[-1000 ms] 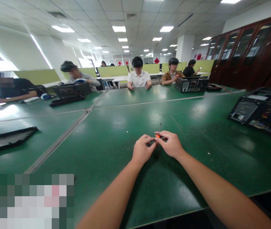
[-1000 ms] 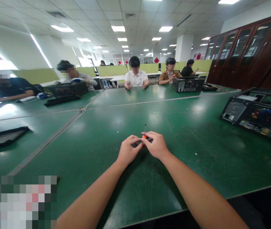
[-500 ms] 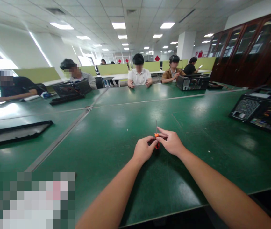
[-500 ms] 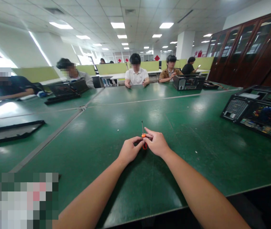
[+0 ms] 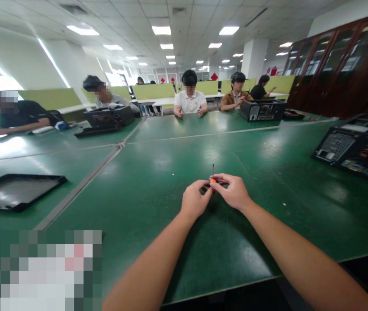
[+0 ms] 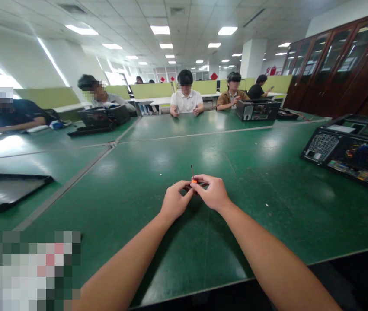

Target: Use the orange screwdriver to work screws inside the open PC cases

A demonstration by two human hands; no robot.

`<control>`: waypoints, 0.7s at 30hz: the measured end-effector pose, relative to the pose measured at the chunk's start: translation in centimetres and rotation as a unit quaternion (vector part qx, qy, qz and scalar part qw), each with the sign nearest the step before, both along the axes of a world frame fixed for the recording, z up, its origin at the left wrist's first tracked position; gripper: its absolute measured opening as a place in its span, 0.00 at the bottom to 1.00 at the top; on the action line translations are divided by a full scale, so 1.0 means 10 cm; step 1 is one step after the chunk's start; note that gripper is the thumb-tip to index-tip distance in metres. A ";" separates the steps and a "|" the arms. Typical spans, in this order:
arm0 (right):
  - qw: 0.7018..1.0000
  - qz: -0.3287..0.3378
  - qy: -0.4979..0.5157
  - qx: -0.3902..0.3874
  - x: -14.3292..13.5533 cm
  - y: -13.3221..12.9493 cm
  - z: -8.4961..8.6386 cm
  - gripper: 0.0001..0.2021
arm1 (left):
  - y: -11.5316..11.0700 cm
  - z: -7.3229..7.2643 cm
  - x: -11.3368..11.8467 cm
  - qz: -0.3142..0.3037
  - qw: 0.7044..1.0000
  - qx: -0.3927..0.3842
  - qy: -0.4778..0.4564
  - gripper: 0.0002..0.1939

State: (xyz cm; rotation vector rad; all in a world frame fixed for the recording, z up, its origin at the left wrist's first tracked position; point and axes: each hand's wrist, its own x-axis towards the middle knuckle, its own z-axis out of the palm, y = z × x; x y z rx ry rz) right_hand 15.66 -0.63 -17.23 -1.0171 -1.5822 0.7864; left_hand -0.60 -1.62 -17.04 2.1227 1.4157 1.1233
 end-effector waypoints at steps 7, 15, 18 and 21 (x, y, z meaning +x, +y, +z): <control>1.000 0.011 -0.010 0.002 0.00 0.01 -0.03 0.11 | 0.01 -0.03 0.00 -0.013 1.000 0.014 0.023 0.07; 1.000 0.018 0.000 0.016 -0.01 0.01 -0.01 0.12 | 0.00 0.00 0.00 0.001 0.999 0.033 -0.016 0.06; 0.999 0.028 0.000 0.027 -0.01 -0.01 0.00 0.14 | 0.00 0.00 0.00 -0.002 0.999 0.033 -0.013 0.07; 0.999 0.032 -0.001 0.031 -0.02 -0.02 0.00 0.14 | 0.01 -0.01 0.00 -0.002 0.999 0.030 -0.012 0.07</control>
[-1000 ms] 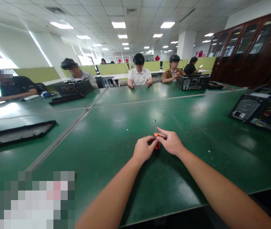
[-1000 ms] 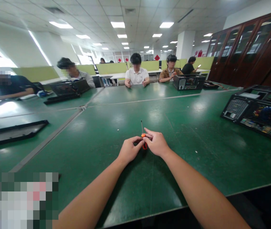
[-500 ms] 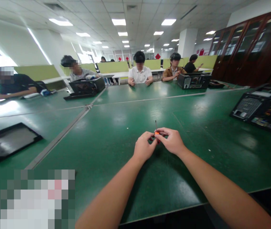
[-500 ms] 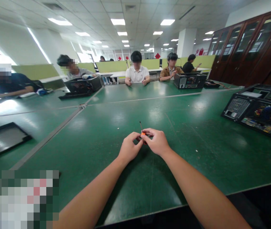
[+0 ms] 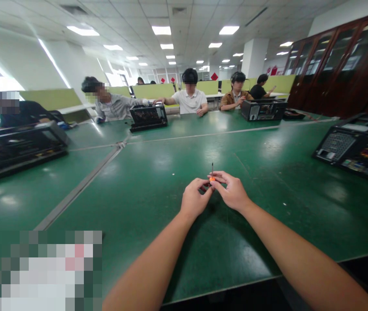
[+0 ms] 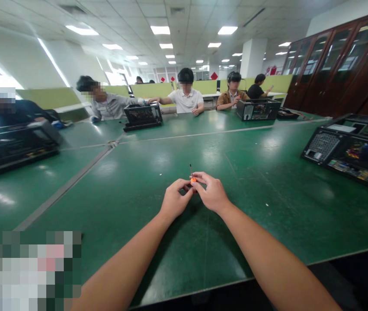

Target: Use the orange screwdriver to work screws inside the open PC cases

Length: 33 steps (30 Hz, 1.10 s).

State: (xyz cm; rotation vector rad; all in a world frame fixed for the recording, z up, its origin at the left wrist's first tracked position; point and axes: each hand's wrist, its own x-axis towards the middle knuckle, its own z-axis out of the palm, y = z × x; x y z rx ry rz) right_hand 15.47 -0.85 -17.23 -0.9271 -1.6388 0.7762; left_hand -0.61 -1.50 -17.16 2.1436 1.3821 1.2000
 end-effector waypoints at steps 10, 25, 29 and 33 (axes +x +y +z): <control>0.995 -0.071 -0.065 0.039 0.06 0.04 -0.01 0.11 | 0.02 -0.01 -0.01 -0.010 0.999 0.032 0.008 0.06; 0.989 -0.090 -0.092 0.075 0.05 -0.02 0.06 0.11 | 0.00 0.04 -0.01 -0.012 0.998 0.048 0.041 0.07; 0.988 -0.096 -0.112 0.047 0.07 0.00 0.03 0.10 | 0.02 0.01 -0.01 -0.029 0.998 0.013 0.058 0.05; 0.987 -0.094 -0.123 0.032 0.08 0.00 0.04 0.09 | 0.03 0.00 -0.02 -0.032 0.997 0.000 0.069 0.05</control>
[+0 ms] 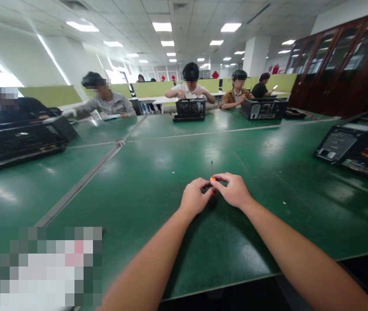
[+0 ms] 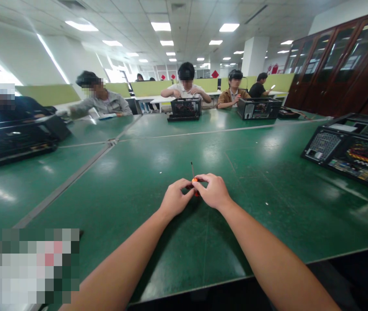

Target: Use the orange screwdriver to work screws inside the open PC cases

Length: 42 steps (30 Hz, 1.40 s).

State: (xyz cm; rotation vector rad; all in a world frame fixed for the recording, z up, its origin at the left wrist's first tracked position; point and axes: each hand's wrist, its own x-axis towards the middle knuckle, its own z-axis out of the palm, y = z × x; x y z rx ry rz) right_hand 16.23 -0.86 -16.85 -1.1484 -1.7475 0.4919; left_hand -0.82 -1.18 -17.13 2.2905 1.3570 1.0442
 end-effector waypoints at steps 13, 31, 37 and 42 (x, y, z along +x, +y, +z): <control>1.000 -0.005 -0.001 -0.004 0.01 -0.01 0.01 0.10 | -0.03 0.01 0.01 0.014 1.000 0.007 0.004 0.05; 1.000 0.014 -0.008 -0.002 0.02 -0.04 0.05 0.09 | -0.03 0.04 0.01 -0.014 1.000 -0.002 -0.018 0.05; 0.995 0.021 0.090 0.022 0.08 -0.29 0.42 0.11 | 0.05 0.07 -0.12 -0.100 0.967 -0.130 -0.197 0.15; 0.946 0.072 0.309 -0.068 0.29 -0.92 0.73 0.13 | 0.12 0.27 0.12 -0.075 0.983 -0.101 -0.136 0.15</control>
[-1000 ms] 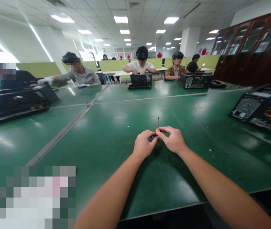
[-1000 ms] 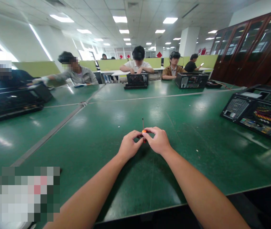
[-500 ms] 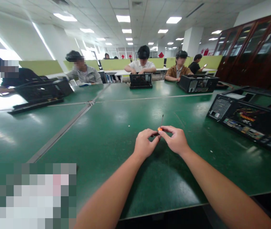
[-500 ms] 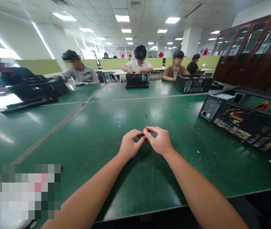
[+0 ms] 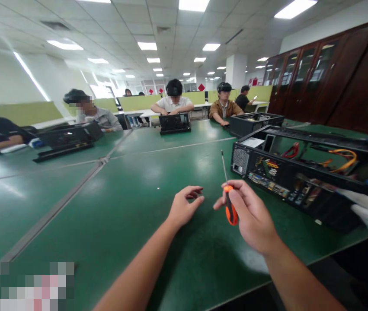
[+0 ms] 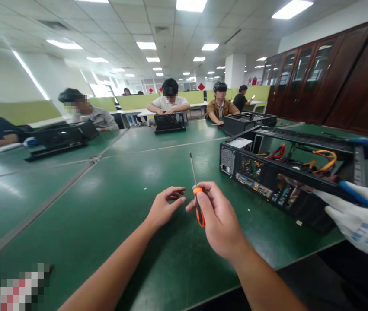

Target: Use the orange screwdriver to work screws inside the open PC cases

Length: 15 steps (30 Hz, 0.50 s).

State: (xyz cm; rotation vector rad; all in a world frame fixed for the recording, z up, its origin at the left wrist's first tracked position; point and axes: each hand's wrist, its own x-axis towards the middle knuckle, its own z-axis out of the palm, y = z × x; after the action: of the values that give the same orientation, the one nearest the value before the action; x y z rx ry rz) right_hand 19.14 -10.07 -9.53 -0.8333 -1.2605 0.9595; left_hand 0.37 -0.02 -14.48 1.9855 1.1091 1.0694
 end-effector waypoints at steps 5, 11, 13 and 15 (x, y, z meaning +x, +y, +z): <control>0.989 0.033 0.070 -0.124 0.31 -0.56 -0.16 0.14 | 0.18 0.57 0.86 -0.083 0.979 0.170 0.082 0.11; 0.984 -0.151 -0.017 -0.090 0.74 -0.89 -0.37 0.17 | 0.63 0.97 1.62 -0.125 0.945 0.234 0.190 0.21; 0.957 -0.270 -0.088 -0.067 0.88 -0.96 -0.37 0.19 | 0.72 0.96 1.61 -0.113 0.931 0.223 0.267 0.25; 0.895 -0.415 -0.155 -0.045 0.98 -0.98 -0.36 0.20 | 0.74 0.93 1.51 -0.064 0.916 0.232 0.321 0.30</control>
State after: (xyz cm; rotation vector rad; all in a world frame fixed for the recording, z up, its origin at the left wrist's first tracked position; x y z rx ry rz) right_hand 28.91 -19.83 -13.17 -1.4793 -0.9591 0.1902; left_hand 15.48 7.36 -5.22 2.8805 1.0730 0.6520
